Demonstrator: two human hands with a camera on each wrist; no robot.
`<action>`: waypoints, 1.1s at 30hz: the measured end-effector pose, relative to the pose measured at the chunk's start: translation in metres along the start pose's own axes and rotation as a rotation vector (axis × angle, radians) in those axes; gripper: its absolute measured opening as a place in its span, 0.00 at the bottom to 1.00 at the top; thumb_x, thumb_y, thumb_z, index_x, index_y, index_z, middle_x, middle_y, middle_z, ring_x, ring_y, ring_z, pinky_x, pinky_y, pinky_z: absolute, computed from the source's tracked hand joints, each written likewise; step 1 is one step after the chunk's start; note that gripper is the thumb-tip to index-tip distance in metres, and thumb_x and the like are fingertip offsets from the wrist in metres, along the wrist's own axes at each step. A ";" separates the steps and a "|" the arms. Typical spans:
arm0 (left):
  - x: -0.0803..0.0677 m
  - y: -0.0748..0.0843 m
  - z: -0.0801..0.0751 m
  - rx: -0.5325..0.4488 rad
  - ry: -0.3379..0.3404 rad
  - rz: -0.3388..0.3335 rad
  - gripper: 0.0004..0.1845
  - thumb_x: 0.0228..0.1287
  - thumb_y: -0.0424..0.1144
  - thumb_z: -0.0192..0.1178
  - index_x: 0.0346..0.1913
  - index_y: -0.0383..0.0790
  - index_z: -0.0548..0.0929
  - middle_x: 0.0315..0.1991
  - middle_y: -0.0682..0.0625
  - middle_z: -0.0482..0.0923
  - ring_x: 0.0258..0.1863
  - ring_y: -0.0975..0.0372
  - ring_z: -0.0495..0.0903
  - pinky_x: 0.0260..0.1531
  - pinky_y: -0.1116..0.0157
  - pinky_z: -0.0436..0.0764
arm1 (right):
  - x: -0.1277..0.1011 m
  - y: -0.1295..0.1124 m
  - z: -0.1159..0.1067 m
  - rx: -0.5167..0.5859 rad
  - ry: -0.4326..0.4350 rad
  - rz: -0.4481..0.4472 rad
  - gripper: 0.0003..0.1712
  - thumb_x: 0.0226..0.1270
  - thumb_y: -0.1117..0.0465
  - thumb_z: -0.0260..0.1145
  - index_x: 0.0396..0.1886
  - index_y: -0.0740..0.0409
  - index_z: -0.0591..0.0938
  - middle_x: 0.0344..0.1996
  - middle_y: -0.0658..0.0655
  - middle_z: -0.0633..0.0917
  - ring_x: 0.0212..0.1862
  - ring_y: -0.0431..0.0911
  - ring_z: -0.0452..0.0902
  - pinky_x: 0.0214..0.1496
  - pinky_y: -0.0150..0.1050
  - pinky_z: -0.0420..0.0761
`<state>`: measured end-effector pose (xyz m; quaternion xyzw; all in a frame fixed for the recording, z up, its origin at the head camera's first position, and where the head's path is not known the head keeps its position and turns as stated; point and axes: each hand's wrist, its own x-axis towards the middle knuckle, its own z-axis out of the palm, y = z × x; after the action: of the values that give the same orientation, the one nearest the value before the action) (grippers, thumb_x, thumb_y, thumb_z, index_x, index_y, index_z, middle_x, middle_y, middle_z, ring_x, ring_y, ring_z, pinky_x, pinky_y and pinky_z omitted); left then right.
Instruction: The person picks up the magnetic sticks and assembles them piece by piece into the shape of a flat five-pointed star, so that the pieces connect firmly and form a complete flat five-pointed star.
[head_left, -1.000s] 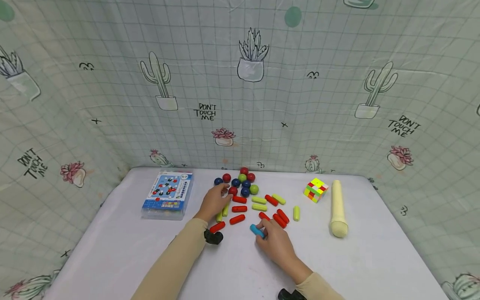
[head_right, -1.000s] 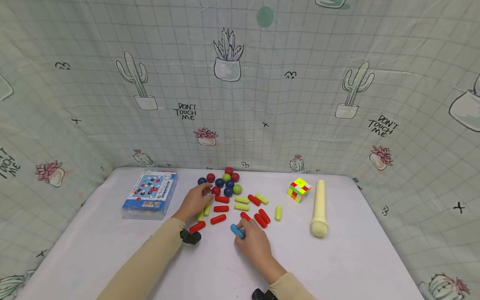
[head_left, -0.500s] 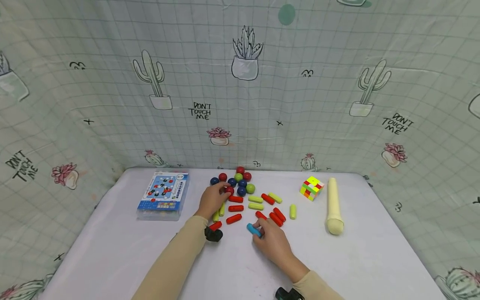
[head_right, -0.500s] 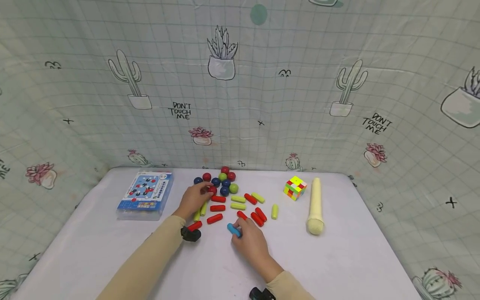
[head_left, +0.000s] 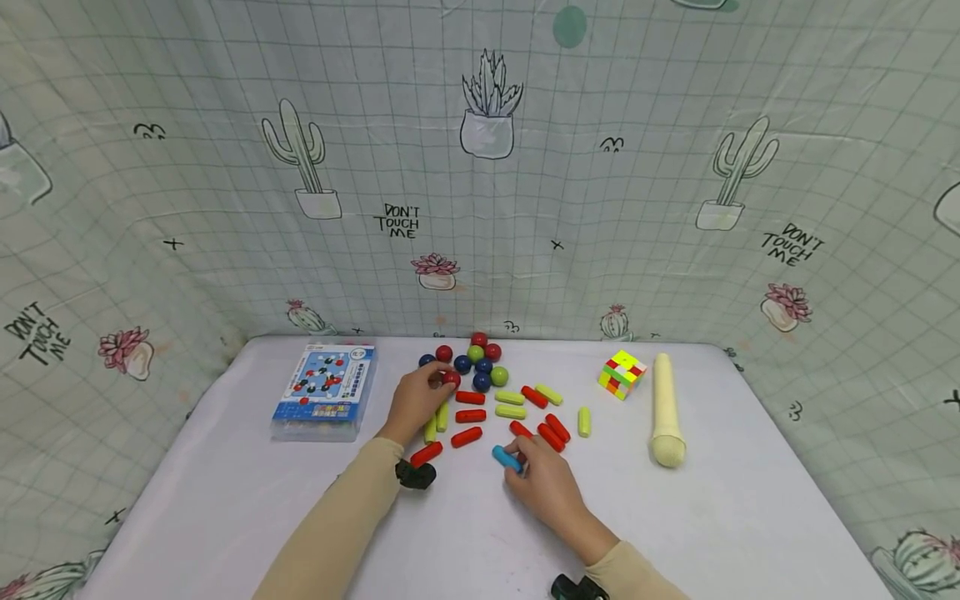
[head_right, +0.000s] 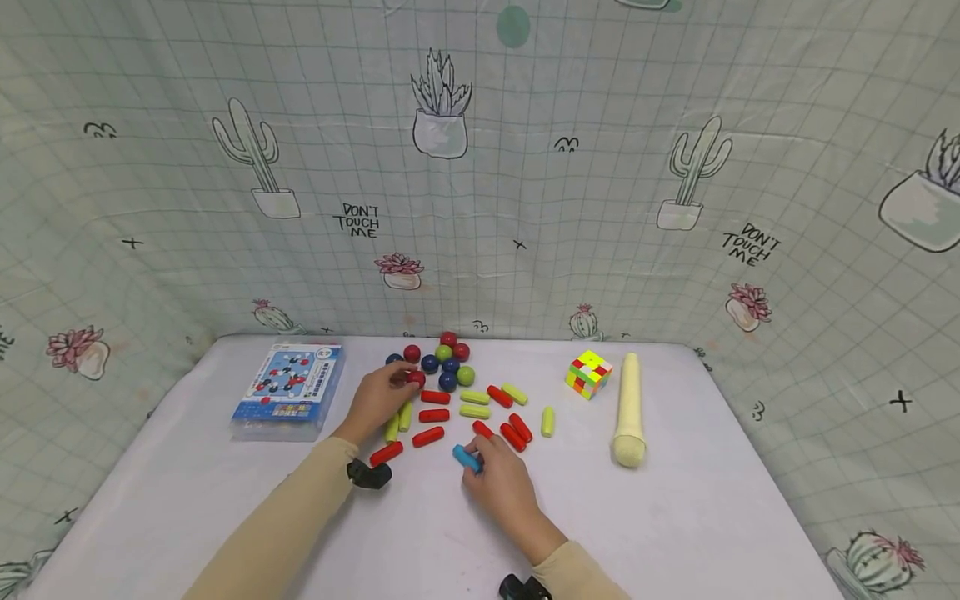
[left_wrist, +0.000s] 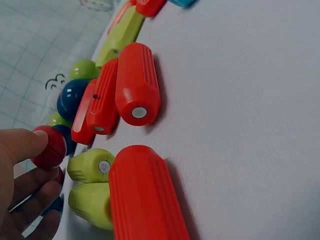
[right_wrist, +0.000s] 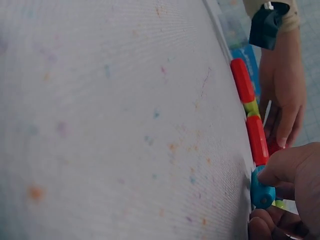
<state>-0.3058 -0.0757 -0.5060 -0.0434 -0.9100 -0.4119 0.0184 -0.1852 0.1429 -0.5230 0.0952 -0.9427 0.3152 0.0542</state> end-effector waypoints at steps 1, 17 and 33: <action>-0.001 0.000 -0.001 0.001 -0.002 0.000 0.18 0.71 0.42 0.66 0.61 0.48 0.82 0.54 0.46 0.82 0.52 0.53 0.79 0.56 0.55 0.80 | 0.000 0.000 0.000 0.000 0.003 0.000 0.12 0.61 0.63 0.74 0.44 0.54 0.84 0.33 0.48 0.78 0.29 0.39 0.69 0.29 0.30 0.73; -0.037 0.020 -0.006 -0.037 -0.057 0.111 0.20 0.67 0.40 0.69 0.61 0.49 0.83 0.50 0.53 0.83 0.47 0.57 0.78 0.43 0.63 0.81 | 0.000 0.001 0.001 -0.039 0.008 -0.001 0.12 0.62 0.62 0.75 0.43 0.56 0.83 0.30 0.47 0.76 0.29 0.39 0.70 0.30 0.30 0.74; -0.067 0.027 0.009 -0.035 -0.191 0.185 0.19 0.64 0.39 0.72 0.58 0.48 0.86 0.34 0.54 0.80 0.29 0.62 0.76 0.26 0.70 0.77 | -0.009 0.003 0.000 -0.105 0.040 -0.024 0.13 0.60 0.62 0.75 0.45 0.57 0.86 0.27 0.47 0.74 0.27 0.38 0.68 0.29 0.30 0.73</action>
<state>-0.2369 -0.0556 -0.4960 -0.1664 -0.8924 -0.4183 -0.0314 -0.1768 0.1469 -0.5263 0.0972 -0.9554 0.2666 0.0820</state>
